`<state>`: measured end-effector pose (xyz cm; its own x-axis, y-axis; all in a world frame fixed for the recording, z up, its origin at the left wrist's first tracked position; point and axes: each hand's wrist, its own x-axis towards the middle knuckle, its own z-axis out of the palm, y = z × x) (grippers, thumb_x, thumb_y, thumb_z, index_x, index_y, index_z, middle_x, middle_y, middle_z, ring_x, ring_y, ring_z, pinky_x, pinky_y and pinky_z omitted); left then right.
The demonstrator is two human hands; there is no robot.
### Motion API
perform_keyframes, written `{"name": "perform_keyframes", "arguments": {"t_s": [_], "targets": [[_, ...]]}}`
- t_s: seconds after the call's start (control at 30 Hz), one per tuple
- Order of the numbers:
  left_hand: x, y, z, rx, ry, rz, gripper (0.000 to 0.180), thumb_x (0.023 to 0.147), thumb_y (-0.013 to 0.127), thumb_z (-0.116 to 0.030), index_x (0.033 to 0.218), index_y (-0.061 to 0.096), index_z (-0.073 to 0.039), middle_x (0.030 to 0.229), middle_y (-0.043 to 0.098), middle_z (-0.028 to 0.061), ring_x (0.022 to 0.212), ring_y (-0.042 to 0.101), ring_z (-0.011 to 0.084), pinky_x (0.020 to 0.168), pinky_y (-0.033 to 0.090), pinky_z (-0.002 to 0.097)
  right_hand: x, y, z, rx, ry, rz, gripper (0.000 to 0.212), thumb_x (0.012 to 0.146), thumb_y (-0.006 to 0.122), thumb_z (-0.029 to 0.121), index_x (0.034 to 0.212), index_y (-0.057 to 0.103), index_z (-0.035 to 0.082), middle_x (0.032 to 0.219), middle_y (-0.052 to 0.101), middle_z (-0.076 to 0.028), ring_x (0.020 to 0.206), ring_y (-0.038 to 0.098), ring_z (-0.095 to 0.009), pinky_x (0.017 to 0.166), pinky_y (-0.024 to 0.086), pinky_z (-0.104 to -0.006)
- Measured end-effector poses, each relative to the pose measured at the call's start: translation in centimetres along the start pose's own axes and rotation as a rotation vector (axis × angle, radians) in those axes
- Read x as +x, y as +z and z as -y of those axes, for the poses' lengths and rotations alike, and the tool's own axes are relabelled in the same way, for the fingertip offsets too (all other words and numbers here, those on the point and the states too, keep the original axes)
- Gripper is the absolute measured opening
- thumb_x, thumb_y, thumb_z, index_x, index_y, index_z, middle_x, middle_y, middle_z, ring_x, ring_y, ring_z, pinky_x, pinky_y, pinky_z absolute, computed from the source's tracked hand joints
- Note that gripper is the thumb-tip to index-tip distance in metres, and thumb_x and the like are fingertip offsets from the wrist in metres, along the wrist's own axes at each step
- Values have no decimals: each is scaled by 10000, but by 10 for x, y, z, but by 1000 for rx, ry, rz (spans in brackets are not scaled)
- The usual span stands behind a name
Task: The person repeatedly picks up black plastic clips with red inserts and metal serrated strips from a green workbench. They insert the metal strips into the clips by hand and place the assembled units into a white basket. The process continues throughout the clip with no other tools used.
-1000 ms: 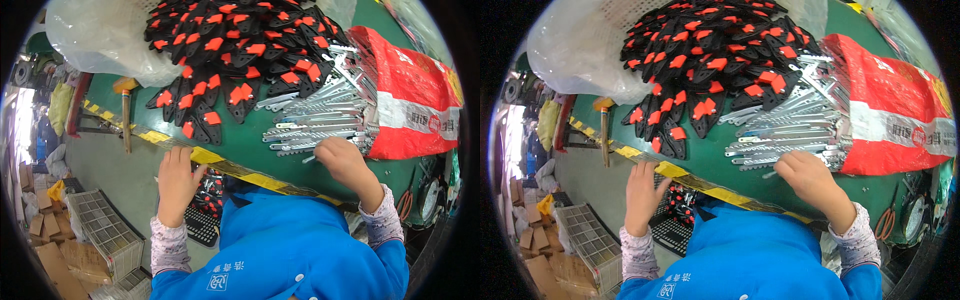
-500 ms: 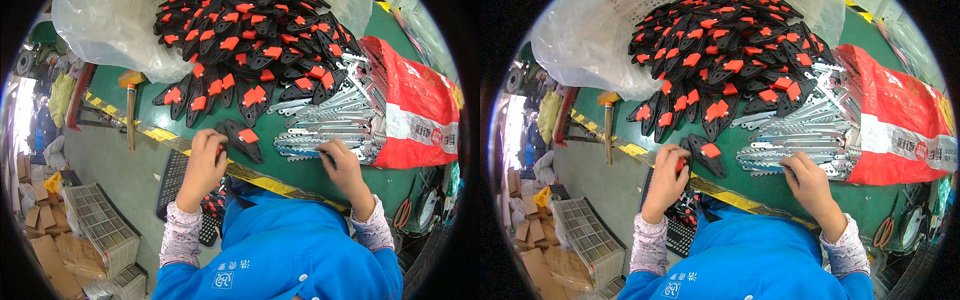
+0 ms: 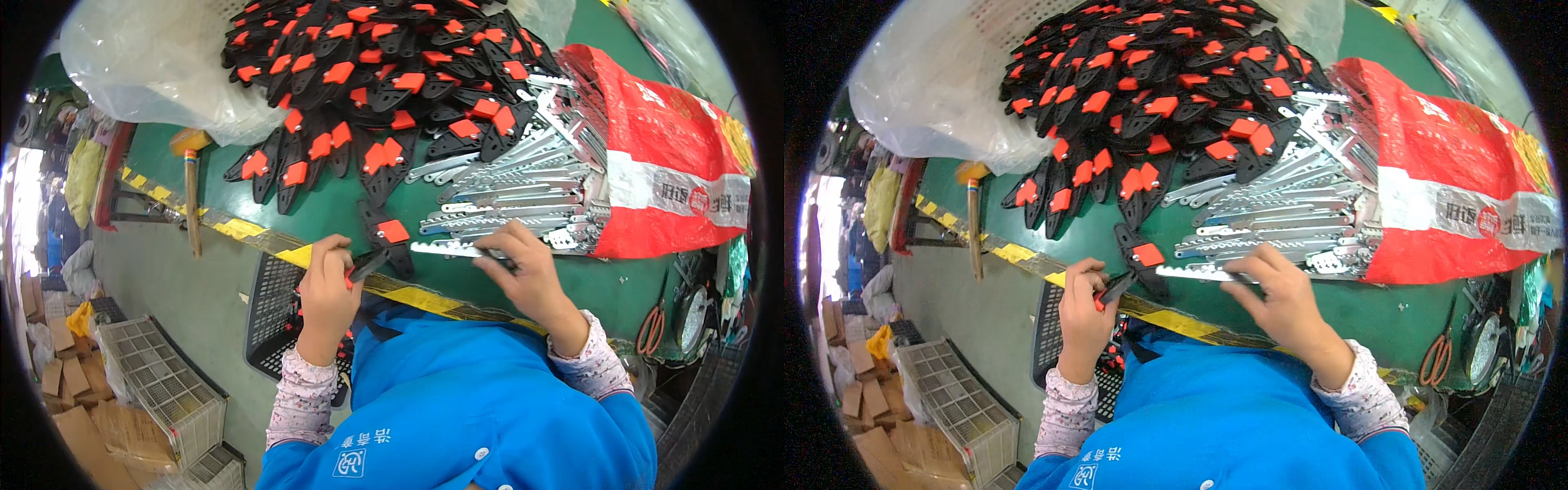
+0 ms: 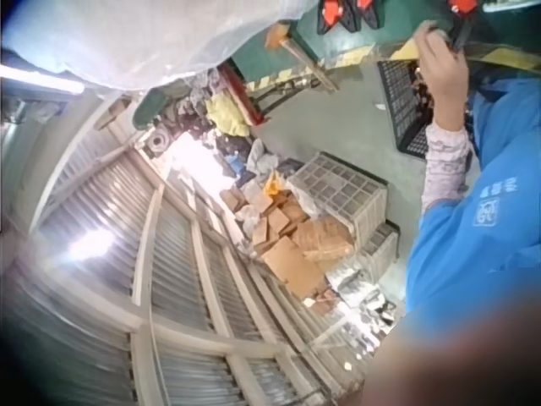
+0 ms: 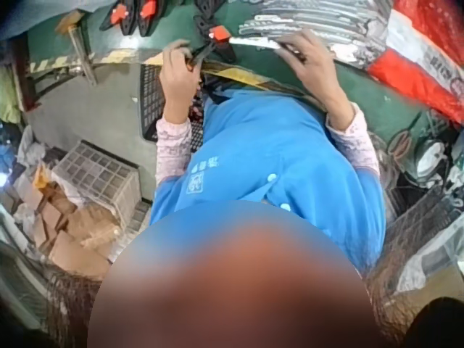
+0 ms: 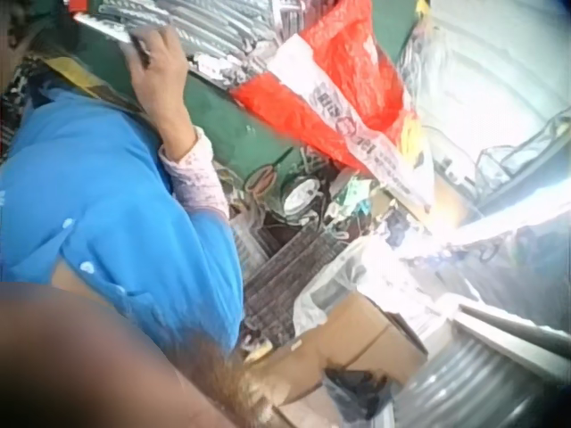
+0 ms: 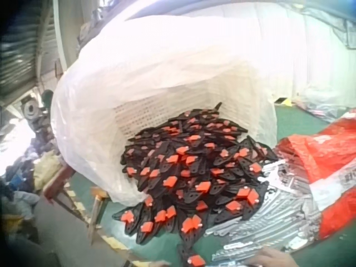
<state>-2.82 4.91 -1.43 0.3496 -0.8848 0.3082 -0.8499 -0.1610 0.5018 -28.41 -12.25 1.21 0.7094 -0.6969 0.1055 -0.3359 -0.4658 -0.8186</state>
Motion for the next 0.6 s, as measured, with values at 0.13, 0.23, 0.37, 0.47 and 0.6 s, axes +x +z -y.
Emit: {"name": "perform_keyframes", "arguments": {"t_s": [0.13, 0.23, 0.37, 0.47, 0.6], "targets": [[-1, 6, -5, -54, 169, -15, 483, 687, 780, 136, 1019, 469, -25, 1062, 665, 211, 877, 669, 409, 780, 555, 439, 1, 5, 3, 36, -71, 0, 206, 894, 826, 112, 1080, 749, 70, 971, 655, -102, 843, 689, -287, 736, 556, -379], [2, 5, -13, -87, 170, -13, 540, 653, 796, 132, 1057, 474, -28, 1088, 644, 218, 923, 661, 417, 813, 551, 442, 1, 2, 2, 13, -89, 7, 212, 879, 833, 104, 1072, 750, 70, 973, 656, -98, 842, 690, -284, 735, 559, -380], [2, 2, -16, -129, 171, 46, 617, 618, 808, 129, 1126, 492, -22, 1136, 613, 225, 1001, 645, 418, 874, 540, 447, 0, -4, -1, -16, -133, 3, 224, 854, 842, 85, 1056, 749, 63, 979, 658, -98, 852, 689, -291, 733, 561, -385], [1, 3, -17, -147, 168, 63, 633, 629, 838, 100, 1164, 519, -15, 1138, 631, 213, 1018, 651, 416, 884, 544, 453, -1, -6, -4, -20, -162, 4, 232, 842, 845, 72, 1052, 748, 60, 977, 658, -99, 864, 685, -296, 736, 560, -389], [2, 5, -21, -109, 179, 74, 659, 633, 861, 80, 1198, 535, -12, 1139, 640, 207, 1023, 656, 415, 882, 548, 460, -1, -11, -5, -21, -164, 15, 232, 839, 844, 68, 1050, 749, 60, 965, 649, -101, 876, 676, -301, 746, 557, -398]]}}
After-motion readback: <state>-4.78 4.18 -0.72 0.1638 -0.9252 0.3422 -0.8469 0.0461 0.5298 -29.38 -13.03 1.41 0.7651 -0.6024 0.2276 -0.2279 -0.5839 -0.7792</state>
